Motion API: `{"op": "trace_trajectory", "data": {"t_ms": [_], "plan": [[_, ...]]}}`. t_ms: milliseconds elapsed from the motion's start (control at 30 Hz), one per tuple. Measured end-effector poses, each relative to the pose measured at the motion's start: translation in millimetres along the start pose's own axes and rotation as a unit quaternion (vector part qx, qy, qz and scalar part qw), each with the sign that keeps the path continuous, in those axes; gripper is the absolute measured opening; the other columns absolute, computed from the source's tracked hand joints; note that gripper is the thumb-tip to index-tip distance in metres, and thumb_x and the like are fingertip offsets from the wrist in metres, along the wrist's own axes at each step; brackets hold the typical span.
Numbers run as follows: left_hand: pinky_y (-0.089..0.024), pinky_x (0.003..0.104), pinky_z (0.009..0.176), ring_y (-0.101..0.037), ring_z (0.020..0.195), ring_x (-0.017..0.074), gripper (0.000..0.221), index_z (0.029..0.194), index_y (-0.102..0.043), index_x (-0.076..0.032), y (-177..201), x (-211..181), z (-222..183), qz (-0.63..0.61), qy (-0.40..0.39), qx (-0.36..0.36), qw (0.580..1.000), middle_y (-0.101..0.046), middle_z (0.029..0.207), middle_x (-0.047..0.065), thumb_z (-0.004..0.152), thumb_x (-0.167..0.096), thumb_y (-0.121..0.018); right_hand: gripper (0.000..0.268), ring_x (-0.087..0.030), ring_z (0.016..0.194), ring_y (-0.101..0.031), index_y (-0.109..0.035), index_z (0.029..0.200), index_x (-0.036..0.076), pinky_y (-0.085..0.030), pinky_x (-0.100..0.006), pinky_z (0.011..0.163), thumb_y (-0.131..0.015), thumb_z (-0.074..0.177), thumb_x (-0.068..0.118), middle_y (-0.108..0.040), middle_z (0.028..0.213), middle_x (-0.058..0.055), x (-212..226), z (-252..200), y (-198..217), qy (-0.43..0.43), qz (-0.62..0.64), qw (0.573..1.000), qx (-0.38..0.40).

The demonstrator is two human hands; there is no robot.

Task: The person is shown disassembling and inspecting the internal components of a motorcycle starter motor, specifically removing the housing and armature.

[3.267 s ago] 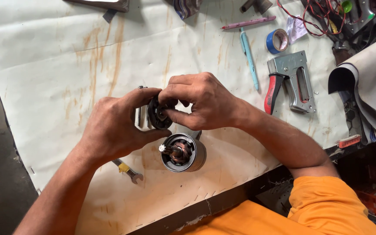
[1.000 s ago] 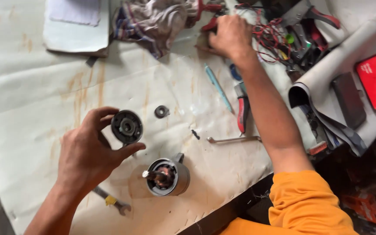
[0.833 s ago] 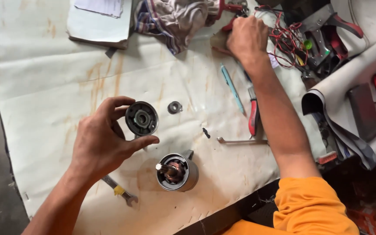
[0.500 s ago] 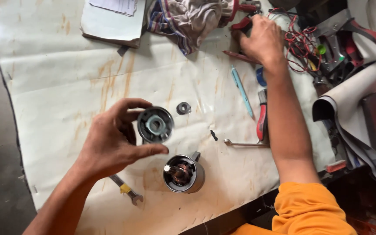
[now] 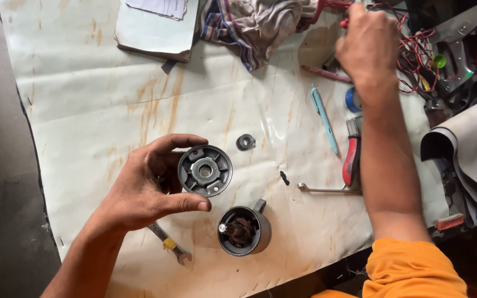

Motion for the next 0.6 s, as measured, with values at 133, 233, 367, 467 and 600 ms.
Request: {"op": "trace_trajectory", "data": {"t_ms": [133, 233, 367, 467, 600], "plan": [[-0.062, 0.023, 0.075, -0.073, 0.095, 0.0086, 0.085, 0.137, -0.059, 0.002, 2, -2, 1, 0.004, -0.01, -0.003, 1.0, -0.078, 0.112, 0.009, 0.062, -0.015, -0.095, 0.025, -0.037, 0.086, -0.076, -0.075, 0.106, 0.0, -0.059, -0.044, 0.087, -0.074, 0.081, 0.003, -0.075, 0.091, -0.023, -5, -4, 47, -0.03, 0.118, 0.992, 0.022], [-0.06, 0.023, 0.07, -0.072, 0.092, 0.0082, 0.085, 0.137, -0.062, 0.001, 3, -1, 0, 0.024, 0.0, -0.007, 1.0, -0.079, 0.109, 0.009, 0.061, -0.015, -0.096, 0.019, -0.029, 0.082, -0.075, -0.076, 0.106, -0.001, -0.06, -0.04, 0.079, -0.076, 0.087, 0.002, -0.076, 0.097, -0.019, 0, -6, 91, 0.078, 0.198, 0.977, -0.012], [-0.051, 0.023, 0.058, -0.064, 0.08, 0.0082, 0.085, 0.136, -0.065, 0.0, 3, 0, 1, 0.051, 0.019, -0.015, 0.998, -0.079, 0.104, 0.008, 0.059, -0.015, -0.097, 0.017, -0.021, 0.097, -0.067, -0.066, 0.114, -0.006, -0.054, -0.031, 0.091, -0.064, 0.097, -0.005, -0.07, 0.108, -0.015, -34, -22, 81, 0.075, 0.488, 0.87, -0.002], [-0.057, 0.021, 0.064, -0.07, 0.088, 0.0061, 0.083, 0.135, -0.063, 0.0, 5, 1, 2, 0.035, -0.005, -0.005, 0.999, -0.079, 0.11, 0.006, 0.061, -0.017, -0.096, 0.016, -0.024, 0.095, -0.069, -0.064, 0.112, -0.003, -0.056, -0.039, 0.088, -0.062, 0.096, -0.002, -0.069, 0.104, -0.015, -18, -21, 88, 0.028, 0.655, 0.755, 0.015], [-0.057, 0.021, 0.062, -0.07, 0.088, 0.0061, 0.082, 0.134, -0.063, 0.0, 5, 3, 3, 0.021, 0.003, -0.011, 1.0, -0.079, 0.11, 0.006, 0.061, -0.018, -0.096, 0.014, -0.029, 0.091, -0.072, -0.06, 0.105, 0.002, -0.061, -0.055, 0.082, -0.058, 0.092, 0.006, -0.067, 0.096, -0.014, 31, -19, 102, -0.079, 0.917, 0.388, 0.049]]}}
Point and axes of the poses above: each hand's wrist, its own z-axis towards the middle knuckle, its own y-axis out of the back of the hand, x = y × z, the point moved 1 cm from there along z, towards the middle knuckle
